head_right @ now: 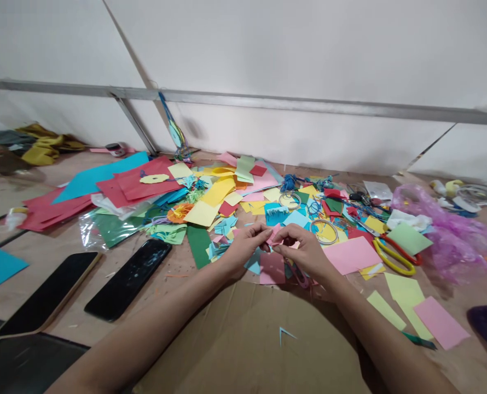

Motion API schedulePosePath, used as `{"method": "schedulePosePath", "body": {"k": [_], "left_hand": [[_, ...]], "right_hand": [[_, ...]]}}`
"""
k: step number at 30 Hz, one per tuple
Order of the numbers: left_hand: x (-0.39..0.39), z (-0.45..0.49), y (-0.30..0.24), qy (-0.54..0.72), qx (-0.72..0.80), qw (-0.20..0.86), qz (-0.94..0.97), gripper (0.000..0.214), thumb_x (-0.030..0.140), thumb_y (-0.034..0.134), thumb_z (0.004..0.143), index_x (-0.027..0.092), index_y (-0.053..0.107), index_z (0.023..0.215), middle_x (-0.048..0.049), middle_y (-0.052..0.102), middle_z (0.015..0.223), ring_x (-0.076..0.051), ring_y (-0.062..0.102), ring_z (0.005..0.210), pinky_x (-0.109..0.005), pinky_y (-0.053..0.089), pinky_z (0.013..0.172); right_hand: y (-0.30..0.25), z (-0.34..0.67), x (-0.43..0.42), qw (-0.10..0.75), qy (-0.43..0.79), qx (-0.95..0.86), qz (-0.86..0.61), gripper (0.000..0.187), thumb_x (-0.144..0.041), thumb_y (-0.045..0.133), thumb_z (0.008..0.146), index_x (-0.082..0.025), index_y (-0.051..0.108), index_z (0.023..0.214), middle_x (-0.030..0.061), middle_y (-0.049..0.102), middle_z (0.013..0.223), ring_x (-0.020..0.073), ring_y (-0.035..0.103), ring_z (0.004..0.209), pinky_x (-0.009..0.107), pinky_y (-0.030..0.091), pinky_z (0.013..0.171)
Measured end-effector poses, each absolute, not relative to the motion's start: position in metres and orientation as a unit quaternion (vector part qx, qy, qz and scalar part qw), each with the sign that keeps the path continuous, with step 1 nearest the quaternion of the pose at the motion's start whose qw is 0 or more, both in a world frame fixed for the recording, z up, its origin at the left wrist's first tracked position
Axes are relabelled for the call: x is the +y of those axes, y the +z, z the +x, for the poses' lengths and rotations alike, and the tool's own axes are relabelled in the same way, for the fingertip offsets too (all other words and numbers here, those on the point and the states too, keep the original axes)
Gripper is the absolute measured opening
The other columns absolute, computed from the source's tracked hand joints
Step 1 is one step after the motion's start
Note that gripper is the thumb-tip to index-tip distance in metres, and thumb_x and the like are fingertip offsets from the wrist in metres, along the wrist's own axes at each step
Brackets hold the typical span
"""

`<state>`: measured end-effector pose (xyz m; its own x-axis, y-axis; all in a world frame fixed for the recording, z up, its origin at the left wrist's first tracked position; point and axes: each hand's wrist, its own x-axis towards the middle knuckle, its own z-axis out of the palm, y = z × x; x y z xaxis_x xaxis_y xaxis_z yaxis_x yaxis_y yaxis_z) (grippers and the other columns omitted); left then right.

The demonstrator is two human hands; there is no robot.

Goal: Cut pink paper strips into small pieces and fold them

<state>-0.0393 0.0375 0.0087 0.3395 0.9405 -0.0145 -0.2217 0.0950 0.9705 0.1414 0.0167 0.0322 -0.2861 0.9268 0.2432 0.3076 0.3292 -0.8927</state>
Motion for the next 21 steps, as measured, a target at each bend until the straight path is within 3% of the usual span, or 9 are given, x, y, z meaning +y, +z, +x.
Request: {"method": "schedulePosePath", "body": {"k": [4, 12, 16, 21], "left_hand": [[0.0391, -0.0402, 0.0097, 0.438, 0.364, 0.645, 0.509, 0.045, 0.059, 0.075, 0.072, 0.016, 0.063, 0.080, 0.0008, 0.061, 0.067, -0.010, 0.056, 0.057, -0.025, 0.043, 0.059], [0.0385, -0.0396, 0.0101, 0.441, 0.375, 0.634, 0.512, 0.044, 0.057, 0.074, 0.073, 0.016, 0.063, 0.081, 0.0011, 0.062, 0.069, -0.010, 0.056, 0.054, -0.024, 0.042, 0.057], [0.0391, -0.0420, 0.0107, 0.441, 0.379, 0.628, 0.517, 0.042, 0.057, 0.072, 0.075, 0.016, 0.062, 0.080, 0.0022, 0.058, 0.068, -0.010, 0.056, 0.056, -0.023, 0.042, 0.058], [0.0412, -0.0417, 0.0081, 0.434, 0.373, 0.627, 0.529, 0.043, 0.058, 0.072, 0.075, 0.016, 0.062, 0.080, 0.0004, 0.060, 0.070, -0.010, 0.056, 0.057, -0.024, 0.042, 0.058]], "right_hand": [[0.0289, 0.1426, 0.0189, 0.393, 0.318, -0.764, -0.402, 0.005, -0.026, 0.070, 0.084, -0.023, 0.074, 0.083, 0.0033, 0.066, 0.083, 0.0174, 0.060, 0.077, 0.030, 0.048, 0.070], [0.0274, 0.1434, 0.0198, 0.381, 0.283, -0.779, -0.410, 0.014, -0.017, 0.061, 0.084, -0.024, 0.072, 0.083, 0.0035, 0.067, 0.084, 0.0188, 0.062, 0.080, 0.032, 0.049, 0.072], [0.0325, 0.1470, 0.0213, 0.380, 0.298, -0.776, -0.405, 0.009, -0.023, 0.064, 0.087, -0.023, 0.072, 0.085, 0.0035, 0.069, 0.085, 0.0185, 0.063, 0.079, 0.031, 0.047, 0.071], [0.0339, 0.1488, 0.0223, 0.369, 0.313, -0.769, -0.417, 0.016, -0.033, 0.067, 0.089, -0.022, 0.071, 0.079, 0.0031, 0.069, 0.081, 0.0181, 0.062, 0.075, 0.031, 0.047, 0.071]]}}
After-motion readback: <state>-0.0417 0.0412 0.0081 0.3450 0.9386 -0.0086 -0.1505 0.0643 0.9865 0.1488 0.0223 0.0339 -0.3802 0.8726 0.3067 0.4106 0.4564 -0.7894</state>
